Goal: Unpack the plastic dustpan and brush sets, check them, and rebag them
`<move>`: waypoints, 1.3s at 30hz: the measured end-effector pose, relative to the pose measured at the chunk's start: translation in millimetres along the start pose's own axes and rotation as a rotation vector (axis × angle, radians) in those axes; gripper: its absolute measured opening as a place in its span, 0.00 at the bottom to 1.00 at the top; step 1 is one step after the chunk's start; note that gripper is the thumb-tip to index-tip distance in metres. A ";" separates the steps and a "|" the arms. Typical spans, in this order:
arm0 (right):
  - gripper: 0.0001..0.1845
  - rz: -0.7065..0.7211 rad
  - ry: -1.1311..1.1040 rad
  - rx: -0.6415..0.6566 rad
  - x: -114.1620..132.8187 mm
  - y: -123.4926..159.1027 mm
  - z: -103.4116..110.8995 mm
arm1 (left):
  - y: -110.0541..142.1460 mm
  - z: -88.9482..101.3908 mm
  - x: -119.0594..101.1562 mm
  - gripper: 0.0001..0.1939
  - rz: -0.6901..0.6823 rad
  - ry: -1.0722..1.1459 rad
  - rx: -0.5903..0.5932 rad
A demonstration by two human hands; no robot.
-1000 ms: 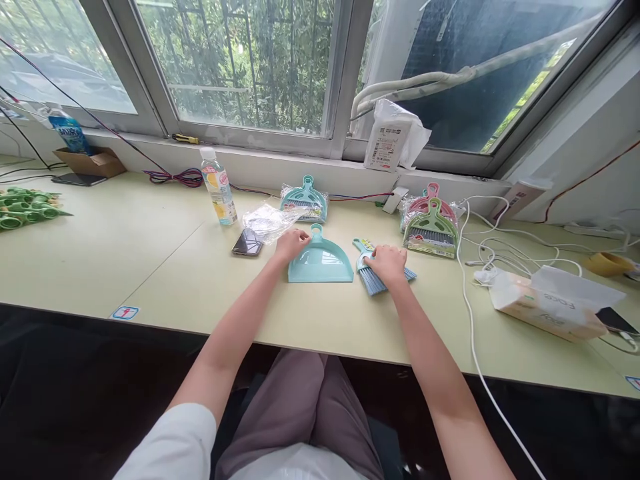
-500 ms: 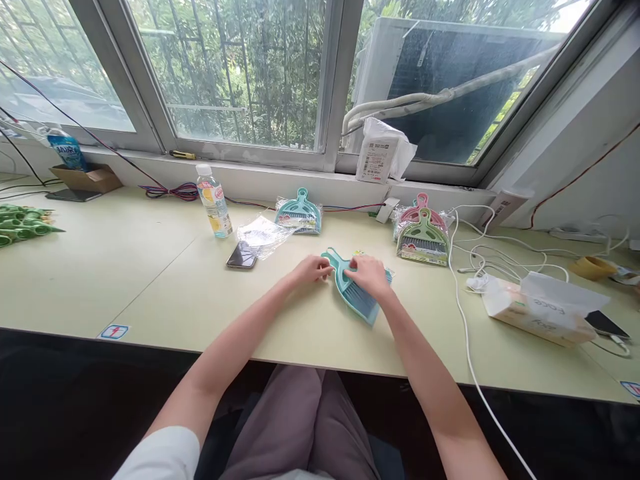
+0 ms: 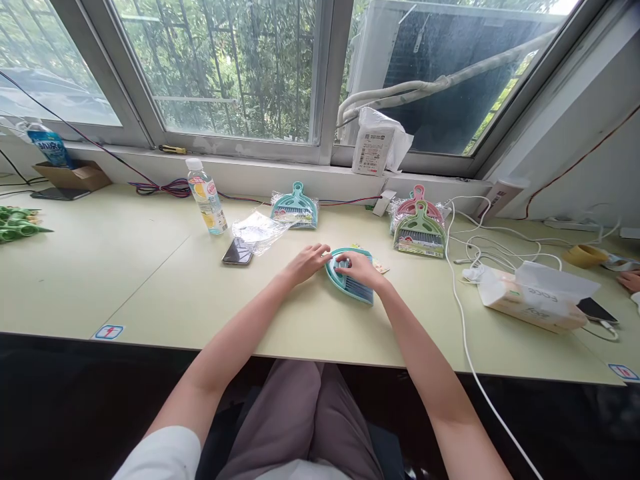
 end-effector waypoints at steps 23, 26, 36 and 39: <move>0.09 -0.153 0.093 0.038 -6.3 -4.9 -1.4 | -1.4 -25.1 -1.8 0.12 -0.026 -0.296 0.152; 0.07 -0.137 0.125 0.043 -5.0 -7.1 -2.9 | -0.1 -27.9 -2.3 0.13 -0.041 -0.318 0.153; 0.10 -0.132 -0.048 -0.077 -6.0 -4.4 -0.2 | 2.1 -15.7 12.4 0.14 0.099 0.104 -0.120; 0.15 -0.168 -0.197 -0.237 -4.2 -2.5 12.1 | 3.3 5.5 27.4 0.22 0.390 0.485 -0.406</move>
Point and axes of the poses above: each hand's wrist, its own y-axis away from the middle knuckle, its own z-axis out of the back of the hand, x = y × z, the point moved 6 cm from there along -y, towards the middle knuckle, and after that the axes turned 3 degrees about -y, right-handed, at the moved point
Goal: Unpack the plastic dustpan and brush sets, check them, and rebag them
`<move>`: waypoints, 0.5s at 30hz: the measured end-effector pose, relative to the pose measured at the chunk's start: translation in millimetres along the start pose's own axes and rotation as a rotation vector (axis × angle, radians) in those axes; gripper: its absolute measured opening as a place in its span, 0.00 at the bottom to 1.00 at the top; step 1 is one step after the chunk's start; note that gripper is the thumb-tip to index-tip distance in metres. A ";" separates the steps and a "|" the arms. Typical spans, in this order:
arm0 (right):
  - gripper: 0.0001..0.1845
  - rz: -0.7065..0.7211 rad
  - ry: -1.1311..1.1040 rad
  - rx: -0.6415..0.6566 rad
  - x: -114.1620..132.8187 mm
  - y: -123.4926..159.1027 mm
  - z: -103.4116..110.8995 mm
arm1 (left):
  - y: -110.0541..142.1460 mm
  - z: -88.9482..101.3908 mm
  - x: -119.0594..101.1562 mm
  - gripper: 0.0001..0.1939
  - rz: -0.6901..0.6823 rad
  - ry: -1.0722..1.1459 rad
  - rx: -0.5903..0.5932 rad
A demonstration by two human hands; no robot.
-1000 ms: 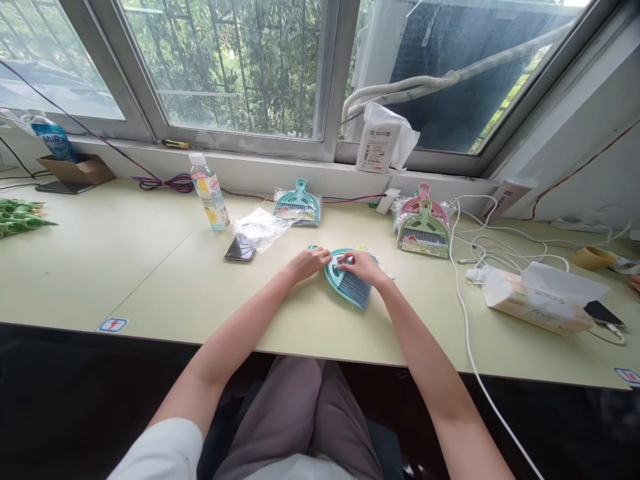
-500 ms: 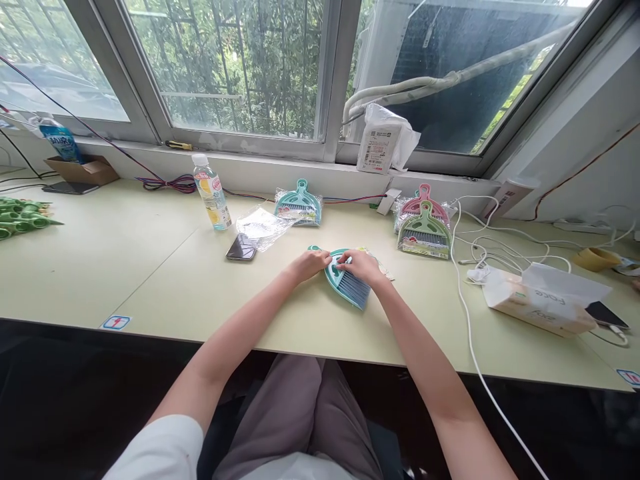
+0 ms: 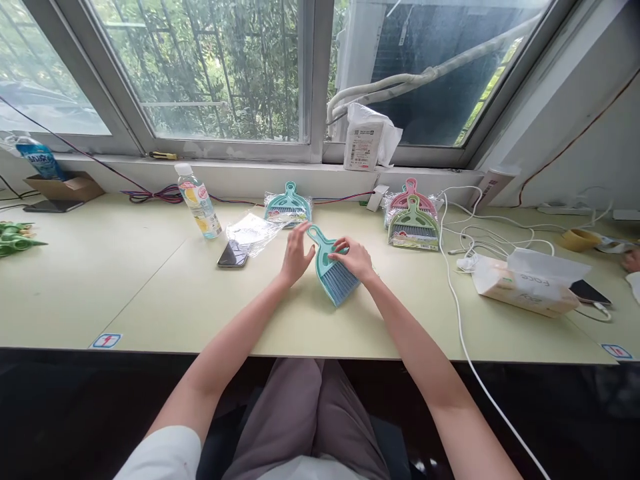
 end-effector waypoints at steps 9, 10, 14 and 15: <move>0.12 0.009 -0.218 -0.278 6.9 2.5 22.0 | 12.4 -30.2 -0.1 0.27 0.419 0.693 0.462; 0.10 0.012 -0.237 -0.293 2.2 0.2 27.5 | 10.8 -29.0 9.2 0.27 0.441 0.690 0.410; 0.12 -0.017 -0.118 -0.331 -30.7 -11.8 49.8 | 2.7 -16.6 52.9 0.27 0.563 0.697 0.179; 0.14 -0.015 -0.036 -0.268 -39.1 -15.4 49.6 | 1.6 -12.7 62.2 0.25 0.599 0.709 0.128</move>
Point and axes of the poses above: each hand's wrist, its own y-axis away from the middle knuckle, its own z-axis out of the back of the hand, x = y × z, the point moved 6 cm from there along -y, towards the middle knuckle, and after that the axes turned 3 degrees about -y, right-handed, at the moved point
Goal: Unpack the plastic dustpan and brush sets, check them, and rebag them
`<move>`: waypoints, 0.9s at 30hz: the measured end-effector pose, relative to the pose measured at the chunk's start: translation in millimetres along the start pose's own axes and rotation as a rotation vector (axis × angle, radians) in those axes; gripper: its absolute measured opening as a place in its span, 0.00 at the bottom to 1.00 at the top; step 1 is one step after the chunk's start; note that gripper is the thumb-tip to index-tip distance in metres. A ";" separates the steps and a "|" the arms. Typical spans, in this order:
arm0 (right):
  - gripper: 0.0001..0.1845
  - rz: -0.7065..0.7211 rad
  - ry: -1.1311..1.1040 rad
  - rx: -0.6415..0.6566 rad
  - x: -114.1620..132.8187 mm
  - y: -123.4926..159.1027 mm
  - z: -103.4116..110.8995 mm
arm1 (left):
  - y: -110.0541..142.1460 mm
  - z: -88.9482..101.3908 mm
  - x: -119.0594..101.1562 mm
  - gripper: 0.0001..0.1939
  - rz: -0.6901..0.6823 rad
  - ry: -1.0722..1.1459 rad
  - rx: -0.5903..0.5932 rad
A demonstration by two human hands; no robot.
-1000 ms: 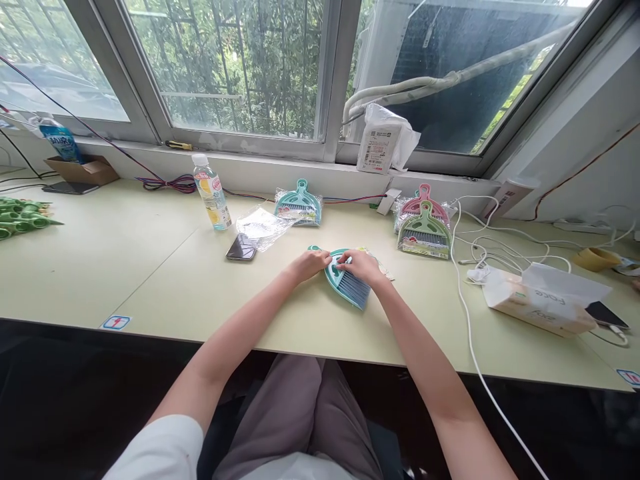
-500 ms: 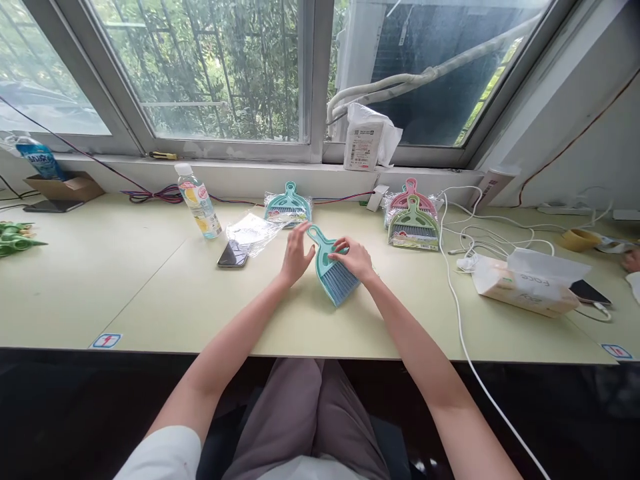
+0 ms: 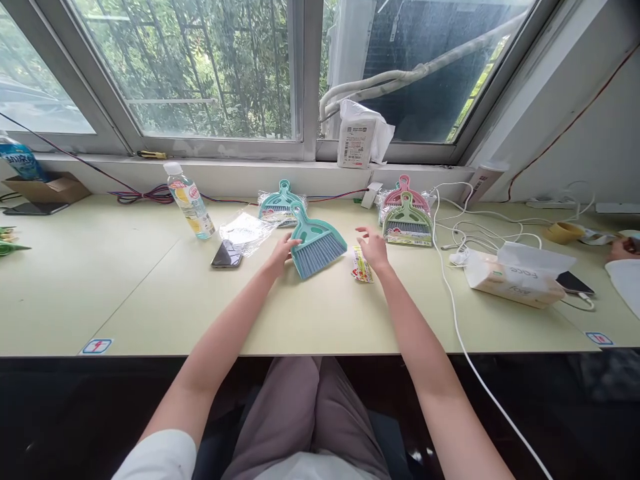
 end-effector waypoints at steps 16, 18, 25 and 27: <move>0.14 -0.106 0.232 0.435 -42.4 -1.8 -15.4 | 8.6 4.1 -6.3 0.35 0.076 0.236 -0.051; 0.17 -0.085 0.171 0.424 -41.1 -2.0 -11.7 | 8.1 3.9 -6.0 0.35 0.063 0.230 -0.060; 0.21 -0.180 0.327 0.484 -55.4 -4.2 -1.4 | 7.4 -4.0 -2.8 0.33 0.067 0.232 0.001; 0.15 -0.180 0.359 0.526 -56.3 -3.2 -4.9 | 7.3 -4.5 -2.1 0.32 0.063 0.220 0.005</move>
Point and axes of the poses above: each hand's wrist, its own y-axis away from the middle knuckle, its own z-axis out of the back of the hand, x = y × z, the point moved 6 cm from there along -y, towards the middle knuckle, and after that the axes turned 3 degrees about -y, right-handed, at the moved point
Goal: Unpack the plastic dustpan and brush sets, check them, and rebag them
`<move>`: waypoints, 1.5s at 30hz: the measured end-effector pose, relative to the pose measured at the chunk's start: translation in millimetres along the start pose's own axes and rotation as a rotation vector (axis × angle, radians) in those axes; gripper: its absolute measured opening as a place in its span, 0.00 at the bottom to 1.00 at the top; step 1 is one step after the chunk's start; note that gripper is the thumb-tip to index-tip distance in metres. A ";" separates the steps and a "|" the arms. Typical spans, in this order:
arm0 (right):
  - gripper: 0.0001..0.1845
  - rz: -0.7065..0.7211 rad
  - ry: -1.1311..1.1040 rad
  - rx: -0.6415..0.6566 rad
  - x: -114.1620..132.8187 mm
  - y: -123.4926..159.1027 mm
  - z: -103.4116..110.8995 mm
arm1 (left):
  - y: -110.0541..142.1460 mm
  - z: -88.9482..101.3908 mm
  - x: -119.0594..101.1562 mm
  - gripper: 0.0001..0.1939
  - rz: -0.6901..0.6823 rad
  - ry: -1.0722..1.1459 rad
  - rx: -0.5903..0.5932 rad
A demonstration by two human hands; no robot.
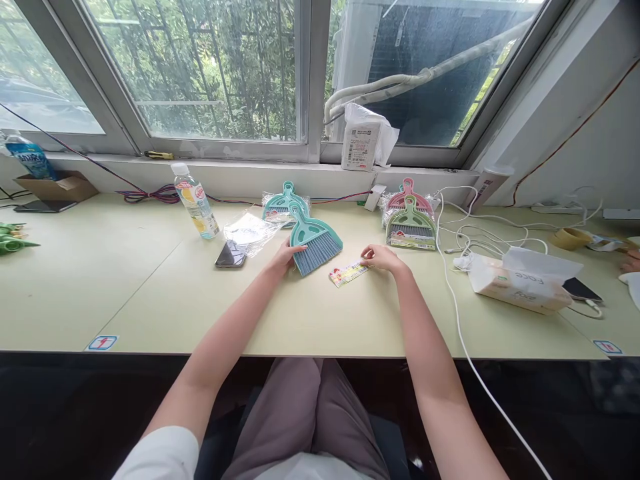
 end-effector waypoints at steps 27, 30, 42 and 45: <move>0.22 0.365 -0.721 0.017 70.4 15.5 -10.7 | 14.6 -20.7 -9.8 0.26 0.022 -0.066 0.153; 0.20 0.299 -0.662 -0.115 73.6 8.2 -25.2 | 21.4 -34.7 -7.2 0.24 0.043 -0.050 0.238; 0.19 0.100 -0.366 -0.370 73.4 18.0 -31.3 | 6.3 -18.5 1.3 0.28 -0.054 -0.004 0.069; 0.31 -0.001 -0.728 -0.459 70.7 22.6 -43.0 | 3.5 -12.1 -1.9 0.27 -0.082 0.049 -0.009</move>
Point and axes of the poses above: each hand's wrist, its own y-axis away from the middle knuckle, its own z-axis out of the back of the hand, x = y × z, the point moved 6 cm from there along -y, towards the middle knuckle, and after that the axes turned 3 degrees about -y, right-handed, at the moved point
